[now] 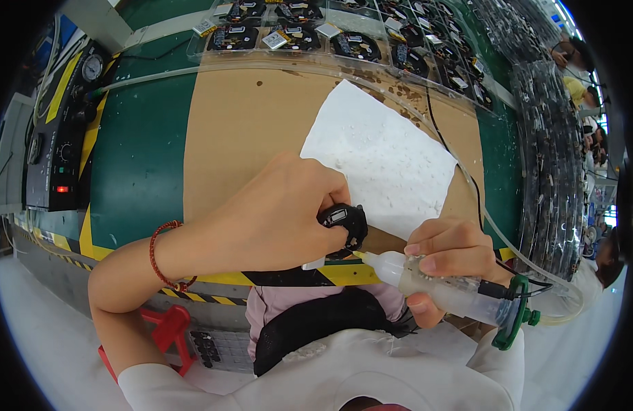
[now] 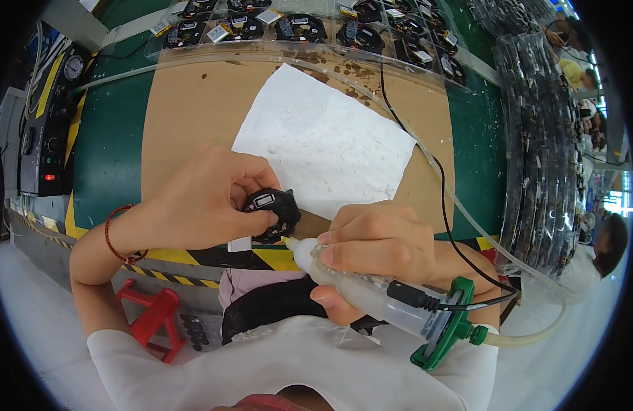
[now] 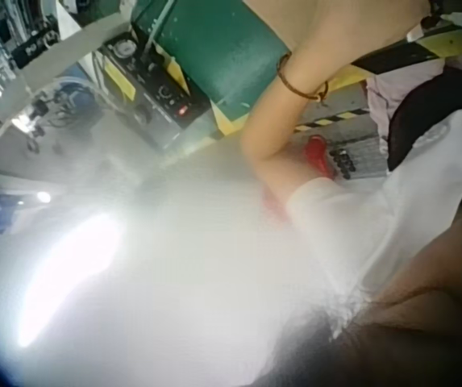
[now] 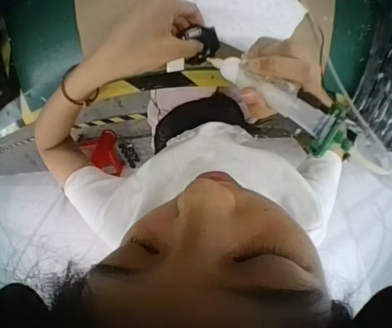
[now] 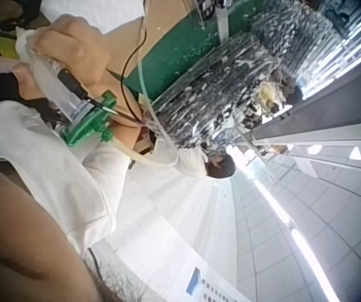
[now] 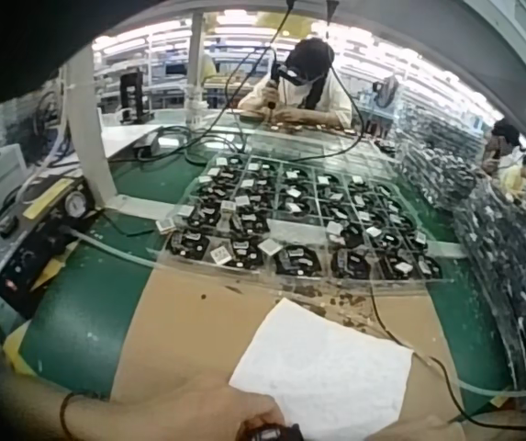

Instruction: Applying adhesive to small electronic components using a pneumatic syringe dispenser.

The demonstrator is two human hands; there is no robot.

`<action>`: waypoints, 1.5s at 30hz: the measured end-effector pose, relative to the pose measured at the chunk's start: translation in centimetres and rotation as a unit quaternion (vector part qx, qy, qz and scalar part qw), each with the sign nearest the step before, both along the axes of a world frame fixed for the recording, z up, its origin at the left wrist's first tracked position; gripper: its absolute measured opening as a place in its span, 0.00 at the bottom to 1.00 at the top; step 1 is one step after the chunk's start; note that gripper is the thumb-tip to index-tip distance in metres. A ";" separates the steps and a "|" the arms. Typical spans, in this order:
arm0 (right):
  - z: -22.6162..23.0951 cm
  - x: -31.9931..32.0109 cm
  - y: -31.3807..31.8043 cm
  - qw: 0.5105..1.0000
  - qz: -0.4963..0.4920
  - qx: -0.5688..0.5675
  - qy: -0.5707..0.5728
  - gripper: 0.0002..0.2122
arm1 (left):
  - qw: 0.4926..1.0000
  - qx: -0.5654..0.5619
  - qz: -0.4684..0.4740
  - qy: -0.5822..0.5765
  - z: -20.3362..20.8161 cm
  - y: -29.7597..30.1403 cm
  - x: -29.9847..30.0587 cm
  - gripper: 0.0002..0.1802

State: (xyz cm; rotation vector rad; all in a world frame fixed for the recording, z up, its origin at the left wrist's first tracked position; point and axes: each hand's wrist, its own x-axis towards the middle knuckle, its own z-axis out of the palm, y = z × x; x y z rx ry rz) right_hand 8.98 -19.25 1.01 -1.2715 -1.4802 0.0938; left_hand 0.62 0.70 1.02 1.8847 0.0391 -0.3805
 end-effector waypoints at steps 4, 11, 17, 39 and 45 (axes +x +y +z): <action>0.1 0.0 0.0 1.000 0.000 -0.010 -0.002 0.18 | 1.000 -0.003 0.009 0.001 0.0 0.0 -0.1 0.08; 0.5 0.0 -0.5 0.999 0.007 -0.036 0.005 0.15 | 1.000 -0.007 0.019 -0.008 0.0 -0.2 0.0 0.07; 0.4 0.1 -0.3 0.999 0.010 -0.040 0.005 0.15 | 0.999 -0.004 0.029 -0.020 0.0 -0.1 -0.1 0.09; 0.4 0.3 -0.4 0.999 -0.003 -0.039 0.012 0.18 | 0.999 -0.010 0.035 -0.017 -0.1 -0.2 0.0 0.08; 0.8 0.2 -0.8 0.995 0.011 -0.099 0.020 0.16 | 0.999 0.000 0.034 -0.016 -0.1 -0.2 -0.1 0.08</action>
